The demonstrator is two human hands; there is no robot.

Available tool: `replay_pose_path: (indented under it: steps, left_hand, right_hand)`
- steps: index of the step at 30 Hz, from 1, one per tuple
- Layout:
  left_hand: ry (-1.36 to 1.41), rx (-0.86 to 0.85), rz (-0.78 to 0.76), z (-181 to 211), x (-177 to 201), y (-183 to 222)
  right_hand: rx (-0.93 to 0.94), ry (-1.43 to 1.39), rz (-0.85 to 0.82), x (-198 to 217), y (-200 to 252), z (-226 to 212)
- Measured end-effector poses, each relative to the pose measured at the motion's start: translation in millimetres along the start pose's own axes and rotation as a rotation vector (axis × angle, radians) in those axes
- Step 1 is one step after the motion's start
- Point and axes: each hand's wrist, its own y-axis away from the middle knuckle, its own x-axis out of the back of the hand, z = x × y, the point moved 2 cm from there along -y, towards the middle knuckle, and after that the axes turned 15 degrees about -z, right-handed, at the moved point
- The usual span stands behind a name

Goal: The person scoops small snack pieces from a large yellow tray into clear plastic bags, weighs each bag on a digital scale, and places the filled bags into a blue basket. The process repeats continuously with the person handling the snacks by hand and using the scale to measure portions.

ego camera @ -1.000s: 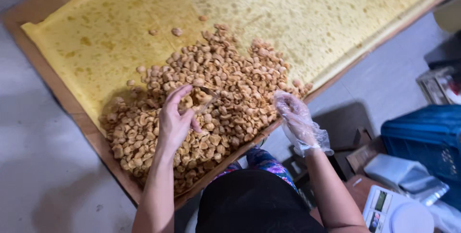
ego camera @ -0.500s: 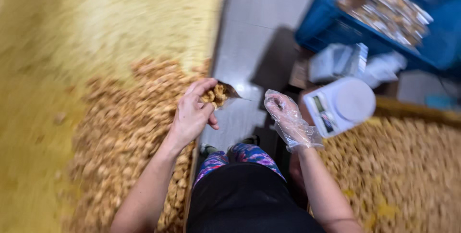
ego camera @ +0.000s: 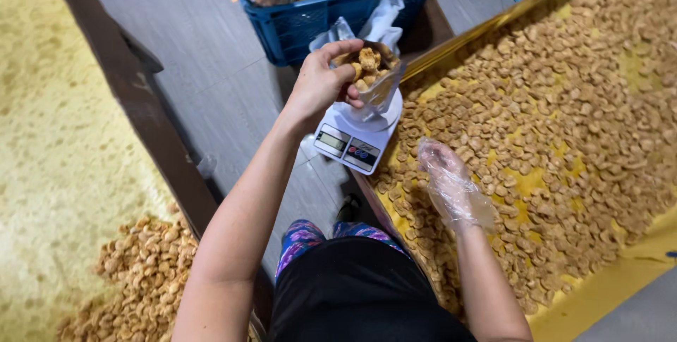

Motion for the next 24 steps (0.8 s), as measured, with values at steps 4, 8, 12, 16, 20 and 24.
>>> replay_pose_path:
  steps: [4, 8, 12, 16, 20, 24]
  left_hand:
    - [-0.066, 0.061, -0.053, 1.6, -14.7, -18.3]
    - [-0.258, 0.100, -0.095, 19.5, -22.6, -16.4]
    - [-0.641, 0.057, -0.110, 47.8, -28.6, -5.5]
    - [-1.481, -0.404, 0.001, 72.6, -36.0, 3.4]
    - [-1.699, -0.229, -0.048, 59.4, -40.0, -12.0]
    - [-1.849, -0.079, -0.116, 46.7, -44.9, -34.4]
  right_hand:
    - [0.018, -0.044, 0.028, 1.9, 0.1, -7.6]
    - [0.006, 0.005, 0.026, -7.4, -7.5, -13.0]
    - [0.019, 0.185, 0.044, -18.3, -14.4, -21.3]
    - [0.061, 0.213, 0.024, -21.5, -17.8, -24.4]
    - [0.035, 0.119, 0.052, -17.2, -15.1, -20.2]
    - [0.036, 0.041, 0.044, -16.5, -13.7, -16.9]
